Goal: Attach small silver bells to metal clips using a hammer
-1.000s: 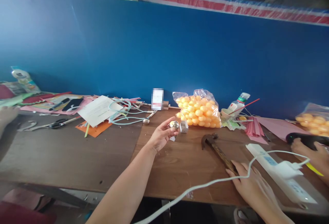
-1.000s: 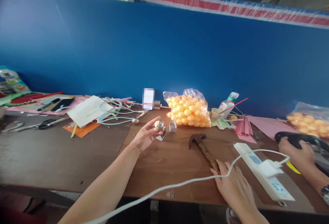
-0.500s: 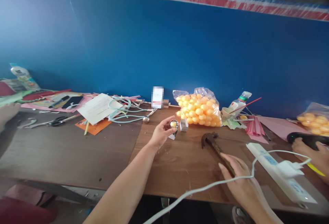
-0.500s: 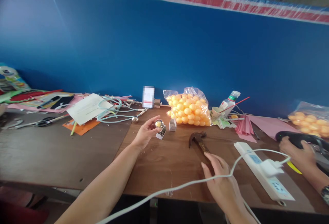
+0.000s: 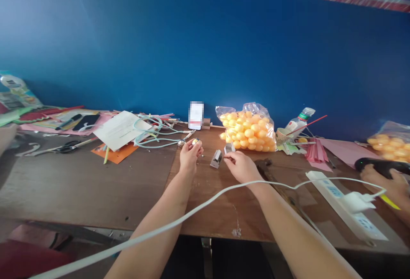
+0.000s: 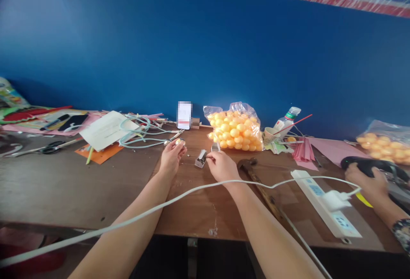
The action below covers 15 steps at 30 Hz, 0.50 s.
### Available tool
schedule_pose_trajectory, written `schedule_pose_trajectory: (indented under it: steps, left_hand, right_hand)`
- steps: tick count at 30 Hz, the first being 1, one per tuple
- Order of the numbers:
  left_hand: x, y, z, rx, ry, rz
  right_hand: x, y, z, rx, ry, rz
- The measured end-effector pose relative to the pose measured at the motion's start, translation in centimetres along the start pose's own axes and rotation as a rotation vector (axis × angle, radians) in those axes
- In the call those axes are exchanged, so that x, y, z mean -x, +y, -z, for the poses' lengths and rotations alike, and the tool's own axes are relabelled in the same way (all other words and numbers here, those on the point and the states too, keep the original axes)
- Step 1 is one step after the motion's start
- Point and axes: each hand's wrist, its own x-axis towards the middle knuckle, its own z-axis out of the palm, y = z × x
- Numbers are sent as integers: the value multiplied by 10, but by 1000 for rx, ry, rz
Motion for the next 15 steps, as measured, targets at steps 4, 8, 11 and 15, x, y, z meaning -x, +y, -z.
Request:
schedule_pose_trajectory:
  steps: [4,8,11,15]
  left_hand:
    - [-1,-6,0,-41,30,10]
    - [-2,-8,-2,-47,42,20]
    - [-1,-6,-4,-81,54,22]
    - [2,-4,-6,-108,52,7]
  right_hand:
    - [-24,-7,-12,195,-135,-65]
    - [-37,-8,-22,259,-214,-83]
    - [-43,-7,-29,234,-255,-122]
    - [-42,-1,-38,149,-215,-125]
